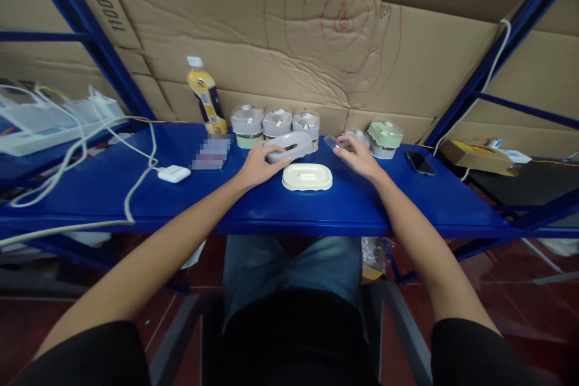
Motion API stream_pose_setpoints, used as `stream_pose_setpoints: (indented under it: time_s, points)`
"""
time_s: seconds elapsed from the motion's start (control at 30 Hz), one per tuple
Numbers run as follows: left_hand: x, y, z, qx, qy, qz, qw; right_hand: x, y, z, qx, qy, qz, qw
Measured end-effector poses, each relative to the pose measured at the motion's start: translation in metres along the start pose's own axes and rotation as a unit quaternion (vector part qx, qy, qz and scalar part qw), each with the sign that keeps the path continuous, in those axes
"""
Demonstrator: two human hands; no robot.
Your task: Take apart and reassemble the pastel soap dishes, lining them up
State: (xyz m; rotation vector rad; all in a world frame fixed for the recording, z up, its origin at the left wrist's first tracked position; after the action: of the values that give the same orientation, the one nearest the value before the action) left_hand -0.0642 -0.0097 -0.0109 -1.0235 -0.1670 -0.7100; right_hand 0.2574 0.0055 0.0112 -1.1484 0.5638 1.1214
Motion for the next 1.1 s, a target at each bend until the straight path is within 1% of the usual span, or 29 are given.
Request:
stream_pose_setpoints:
  time_s: [0.1, 0.2, 0.3, 0.43, 0.47, 0.53, 0.63, 0.7, 0.73, 0.77, 0.83, 0.9, 1.0, 1.1]
  points:
    - [-0.013, 0.0, 0.002, -0.016, -0.037, 0.042, 0.998, 0.002, 0.002, -0.001, -0.009, 0.009, -0.038, 0.999]
    - [-0.019, 0.004, 0.003, -0.046, -0.049, 0.061, 0.996, 0.007, 0.002, -0.002, -0.037, 0.026, -0.094, 0.995]
    - [-0.021, 0.005, 0.004, -0.057, -0.055, 0.07, 0.994, 0.01, 0.001, -0.002, -0.061, 0.034, -0.138, 0.988]
    - [-0.018, 0.003, 0.003, -0.057, -0.058, 0.058, 0.995, 0.013, 0.001, -0.001, -0.07, 0.045, -0.151, 0.985]
    - [-0.014, 0.001, 0.002, -0.053, -0.046, 0.045, 0.997, 0.014, 0.001, 0.0, -0.065, 0.048, -0.151, 0.985]
    - [-0.002, 0.0, 0.0, -0.053, 0.008, 0.006, 0.999, 0.014, 0.0, 0.001, -0.041, 0.053, -0.149, 0.987]
    - [0.021, 0.005, -0.006, -0.094, 0.109, -0.048, 0.988, 0.008, -0.006, 0.001, 0.025, 0.031, -0.119, 0.992]
    - [0.033, 0.01, -0.01, -0.124, 0.145, -0.061, 0.98, -0.001, -0.009, -0.001, 0.053, -0.012, -0.075, 0.996]
    - [0.036, 0.013, -0.012, -0.133, 0.151, -0.063, 0.978, -0.007, -0.008, -0.002, 0.045, -0.038, -0.05, 0.997]
    - [0.038, 0.016, -0.013, -0.139, 0.15, -0.065, 0.977, -0.014, -0.004, -0.004, 0.02, -0.063, -0.026, 0.997]
    - [0.037, 0.02, -0.014, -0.142, 0.131, -0.07, 0.979, -0.027, 0.008, -0.008, -0.056, -0.107, 0.009, 0.993]
    - [0.032, 0.025, -0.014, -0.143, 0.105, -0.076, 0.981, -0.04, 0.025, -0.012, -0.127, -0.139, 0.015, 0.982]
    - [0.028, 0.03, -0.013, -0.151, 0.098, -0.091, 0.979, -0.053, 0.049, -0.015, -0.174, -0.177, -0.016, 0.969]
    - [0.027, 0.032, -0.012, -0.157, 0.088, -0.091, 0.979, -0.057, 0.066, -0.016, -0.203, -0.199, -0.055, 0.957]
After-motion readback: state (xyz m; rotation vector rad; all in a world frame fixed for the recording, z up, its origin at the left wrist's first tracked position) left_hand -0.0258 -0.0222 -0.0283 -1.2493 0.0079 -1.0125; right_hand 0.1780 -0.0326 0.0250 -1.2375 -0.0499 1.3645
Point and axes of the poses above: each hand's wrist, its own z-axis towards the middle knuckle, its own y-axis out of the palm, x = y × z, the point moved 5 cm from there along z, towards the middle knuckle, and after that the axes turned 13 degrees about z, right-handed, at the moved point
